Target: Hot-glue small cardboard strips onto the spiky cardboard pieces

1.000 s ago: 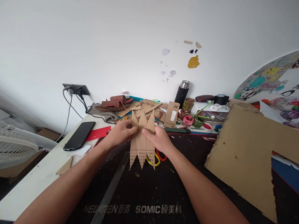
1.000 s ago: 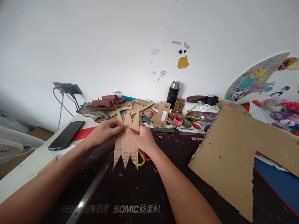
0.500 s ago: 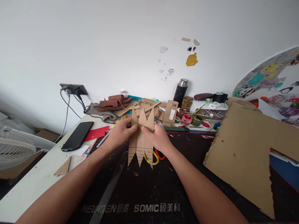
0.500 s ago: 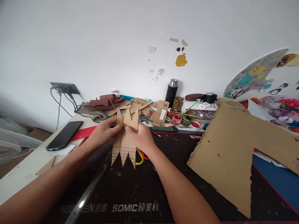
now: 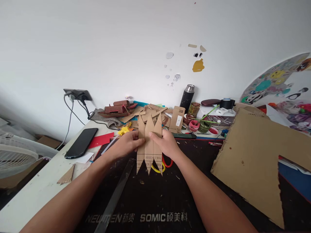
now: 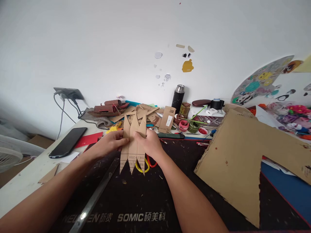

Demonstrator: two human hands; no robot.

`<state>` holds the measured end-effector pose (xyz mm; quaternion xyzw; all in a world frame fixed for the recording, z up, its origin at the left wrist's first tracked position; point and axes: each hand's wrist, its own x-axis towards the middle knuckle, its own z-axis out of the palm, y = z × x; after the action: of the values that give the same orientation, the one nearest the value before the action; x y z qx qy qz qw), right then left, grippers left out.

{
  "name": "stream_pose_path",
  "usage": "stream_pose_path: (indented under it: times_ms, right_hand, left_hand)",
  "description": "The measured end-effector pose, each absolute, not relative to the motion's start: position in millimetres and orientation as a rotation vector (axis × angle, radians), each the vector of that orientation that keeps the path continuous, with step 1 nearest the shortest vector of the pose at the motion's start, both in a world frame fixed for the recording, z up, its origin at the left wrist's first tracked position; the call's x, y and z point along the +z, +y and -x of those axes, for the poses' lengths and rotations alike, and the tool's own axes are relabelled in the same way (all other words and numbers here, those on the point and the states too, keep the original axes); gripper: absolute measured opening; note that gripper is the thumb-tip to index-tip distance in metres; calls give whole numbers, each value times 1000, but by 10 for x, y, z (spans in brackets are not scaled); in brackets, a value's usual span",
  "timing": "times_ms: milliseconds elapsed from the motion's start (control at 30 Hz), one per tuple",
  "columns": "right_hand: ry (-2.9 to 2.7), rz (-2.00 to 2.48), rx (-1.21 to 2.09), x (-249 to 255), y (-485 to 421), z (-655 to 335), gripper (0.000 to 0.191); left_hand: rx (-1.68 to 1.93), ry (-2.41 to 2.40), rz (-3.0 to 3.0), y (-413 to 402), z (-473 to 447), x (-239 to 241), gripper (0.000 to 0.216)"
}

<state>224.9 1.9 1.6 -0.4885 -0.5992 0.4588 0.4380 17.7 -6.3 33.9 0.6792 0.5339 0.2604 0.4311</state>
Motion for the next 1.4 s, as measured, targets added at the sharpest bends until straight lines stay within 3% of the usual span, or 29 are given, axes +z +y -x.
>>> stream_pose_path:
  times_ms: [433,733,1033,1267,1400]
  right_hand:
    - [-1594,1324,952,30,1,-2203,24]
    - [-1530,1269,1008,49,32,-2276,25]
    - [-1522,1240,1020,40,60,-2314,31]
    - [-1522,1344,873,81,-6,-2245,30]
    - [-1489,1317,914,102,0,-2244,28]
  left_hand:
    - [689,1623,-1944,-97,-323,293,20]
    - [611,1331,-1689,-107,-250,332,34]
    - [572,1292,-1696,-140,-283,376,30]
    - [589,1747,-2031,-220,-430,324,23]
    - [633,1649,-1992,-228,-433,341,21]
